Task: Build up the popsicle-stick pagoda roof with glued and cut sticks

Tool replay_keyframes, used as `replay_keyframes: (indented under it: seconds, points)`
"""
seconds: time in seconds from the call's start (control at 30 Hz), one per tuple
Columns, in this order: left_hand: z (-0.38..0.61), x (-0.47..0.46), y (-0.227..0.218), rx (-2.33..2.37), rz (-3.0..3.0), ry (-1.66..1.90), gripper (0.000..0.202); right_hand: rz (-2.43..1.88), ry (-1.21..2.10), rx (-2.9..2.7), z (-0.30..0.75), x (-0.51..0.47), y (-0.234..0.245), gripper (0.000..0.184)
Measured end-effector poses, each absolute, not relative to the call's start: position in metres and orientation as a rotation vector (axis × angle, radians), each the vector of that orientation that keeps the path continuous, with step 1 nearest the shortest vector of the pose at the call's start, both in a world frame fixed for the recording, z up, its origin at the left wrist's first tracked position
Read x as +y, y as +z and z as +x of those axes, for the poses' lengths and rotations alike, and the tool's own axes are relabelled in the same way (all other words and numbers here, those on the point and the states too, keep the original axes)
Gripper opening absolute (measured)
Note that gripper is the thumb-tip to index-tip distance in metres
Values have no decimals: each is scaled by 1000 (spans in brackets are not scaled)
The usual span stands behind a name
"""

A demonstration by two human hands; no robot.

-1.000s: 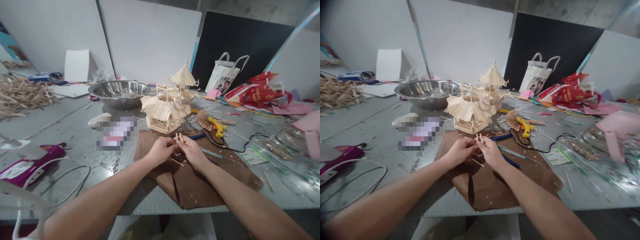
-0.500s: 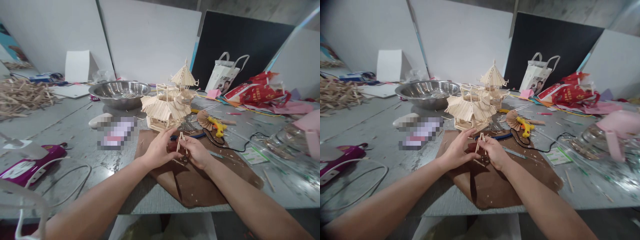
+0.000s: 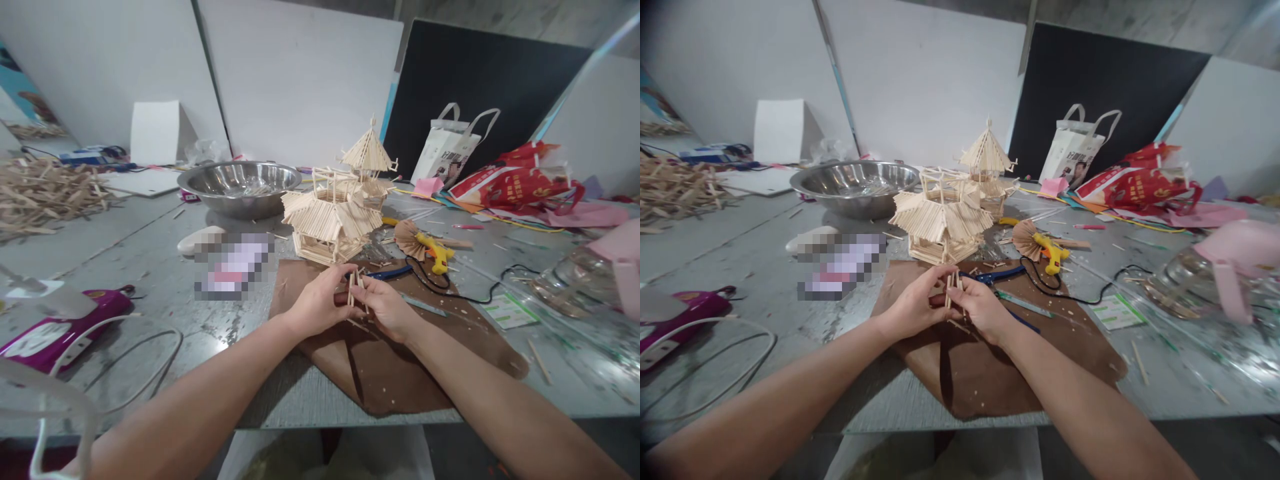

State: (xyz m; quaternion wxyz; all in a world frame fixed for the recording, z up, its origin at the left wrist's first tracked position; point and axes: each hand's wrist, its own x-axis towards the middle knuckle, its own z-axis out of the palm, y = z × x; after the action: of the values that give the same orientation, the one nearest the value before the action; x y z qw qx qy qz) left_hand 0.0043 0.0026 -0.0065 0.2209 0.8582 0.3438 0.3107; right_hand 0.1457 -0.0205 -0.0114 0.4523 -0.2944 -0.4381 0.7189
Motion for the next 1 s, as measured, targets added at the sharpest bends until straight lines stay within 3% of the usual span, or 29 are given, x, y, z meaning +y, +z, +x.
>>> replay_keyframes:
  seconds: [0.1, 0.33, 0.57, 0.8, 1.0]
  points:
    - [5, 2, -7, 909, 2313, 847, 75, -703, 1786, -1088, 145, -22, -10, 19]
    - [8, 3, -11, 835, 2078, 859, 67, -715, 1752, -1068, 143, -23, -9, 17]
    - [12, 0, -11, 776, 1964, 814, 74, -717, 1769, -1035, 142, -22, -9, 22]
    - [11, 0, -8, 906, 2157, 853, 60, -708, 1736, -1070, 140, -22, -11, 21]
    - [11, -1, -8, 910, 2190, 843, 60, -725, 1754, -1054, 141, -23, -10, 22]
